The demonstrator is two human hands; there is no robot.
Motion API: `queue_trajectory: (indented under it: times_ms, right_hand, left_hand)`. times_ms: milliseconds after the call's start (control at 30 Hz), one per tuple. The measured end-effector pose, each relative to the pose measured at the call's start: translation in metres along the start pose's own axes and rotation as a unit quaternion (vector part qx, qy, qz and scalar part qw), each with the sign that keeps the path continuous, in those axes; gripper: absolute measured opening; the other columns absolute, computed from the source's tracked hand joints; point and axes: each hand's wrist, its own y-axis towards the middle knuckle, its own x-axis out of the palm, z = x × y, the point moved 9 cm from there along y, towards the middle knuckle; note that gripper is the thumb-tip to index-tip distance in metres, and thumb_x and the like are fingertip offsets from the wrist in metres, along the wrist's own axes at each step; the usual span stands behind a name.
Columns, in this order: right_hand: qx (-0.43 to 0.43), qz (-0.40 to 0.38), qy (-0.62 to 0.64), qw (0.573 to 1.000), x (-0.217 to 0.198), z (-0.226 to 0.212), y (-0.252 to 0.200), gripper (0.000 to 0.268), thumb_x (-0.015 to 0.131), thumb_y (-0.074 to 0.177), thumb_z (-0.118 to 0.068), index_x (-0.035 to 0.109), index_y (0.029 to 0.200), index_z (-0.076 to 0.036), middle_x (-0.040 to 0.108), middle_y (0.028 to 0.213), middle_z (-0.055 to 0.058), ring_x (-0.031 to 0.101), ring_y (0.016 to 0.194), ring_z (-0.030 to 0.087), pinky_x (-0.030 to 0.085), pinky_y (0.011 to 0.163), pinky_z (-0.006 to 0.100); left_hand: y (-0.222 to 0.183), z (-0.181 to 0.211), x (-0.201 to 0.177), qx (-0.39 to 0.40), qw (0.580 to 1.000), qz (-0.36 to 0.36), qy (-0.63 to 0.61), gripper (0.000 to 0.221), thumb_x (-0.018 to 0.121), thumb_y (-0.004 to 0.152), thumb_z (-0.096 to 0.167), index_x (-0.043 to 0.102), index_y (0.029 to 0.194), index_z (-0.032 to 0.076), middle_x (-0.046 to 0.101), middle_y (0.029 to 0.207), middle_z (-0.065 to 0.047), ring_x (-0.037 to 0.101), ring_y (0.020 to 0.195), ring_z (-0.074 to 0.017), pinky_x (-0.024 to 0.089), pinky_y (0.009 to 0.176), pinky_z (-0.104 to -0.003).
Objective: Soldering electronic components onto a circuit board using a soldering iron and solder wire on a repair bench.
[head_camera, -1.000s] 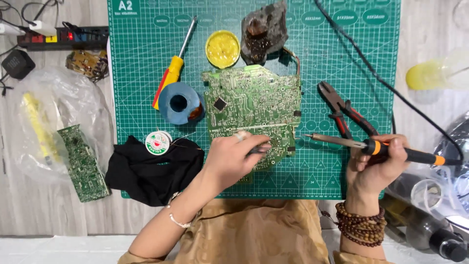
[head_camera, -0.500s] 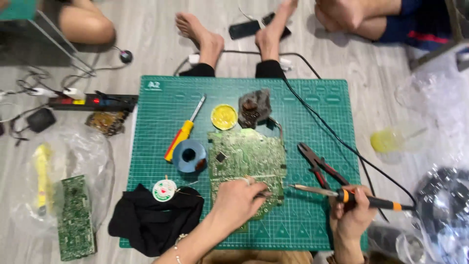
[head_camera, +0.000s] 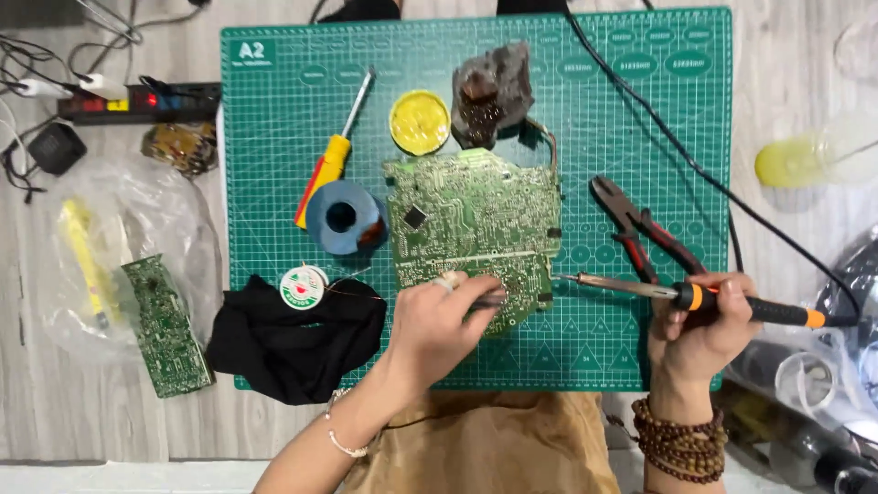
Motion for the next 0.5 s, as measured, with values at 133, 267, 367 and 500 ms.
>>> queue_trajectory:
  times_ms: [133,267,367,500]
  right_hand:
    - [0.001,-0.004,0.008,1.0,0.0,0.0,-0.002,0.021,0.049,0.099,-0.028,0.053,0.087,-0.012,0.048,0.055,-0.004,0.037,0.036,0.003,0.029,0.034,0.014]
    - [0.003,-0.006,-0.007,1.0,-0.002,0.001,-0.002,0.022,0.049,0.099,-0.03,0.053,0.088,-0.012,0.049,0.056,-0.004,0.036,0.035,0.003,0.026,0.032,0.015]
    - [-0.009,-0.023,-0.005,1.0,-0.001,-0.001,-0.003,0.024,0.05,0.1,-0.031,0.055,0.088,-0.011,0.049,0.055,-0.003,0.038,0.036,0.003,0.028,0.033,0.015]
    - [-0.018,-0.02,-0.021,0.999,0.0,-0.001,-0.002,0.025,0.048,0.1,-0.031,0.054,0.087,-0.011,0.048,0.055,-0.003,0.037,0.036,0.004,0.028,0.033,0.015]
  left_hand:
    - [-0.012,0.011,0.006,0.006,1.0,0.009,0.002,0.02,0.08,0.076,0.005,0.073,0.094,0.005,0.061,0.068,-0.001,0.048,0.049,-0.0121,0.04,0.045,-0.026]
    - [-0.019,0.006,0.023,-0.016,1.0,-0.01,0.016,0.023,0.08,0.079,0.011,0.072,0.101,0.006,0.056,0.065,0.001,0.044,0.046,-0.0135,0.037,0.044,-0.027]
    - [-0.02,0.008,0.022,0.005,1.0,0.021,0.017,0.021,0.082,0.079,0.007,0.075,0.098,0.003,0.052,0.063,0.001,0.038,0.045,-0.0113,0.031,0.042,-0.027]
    - [-0.019,0.006,0.023,0.005,0.999,0.025,0.023,0.018,0.079,0.082,0.004,0.075,0.1,0.005,0.052,0.062,0.002,0.037,0.045,-0.0114,0.031,0.041,-0.027]
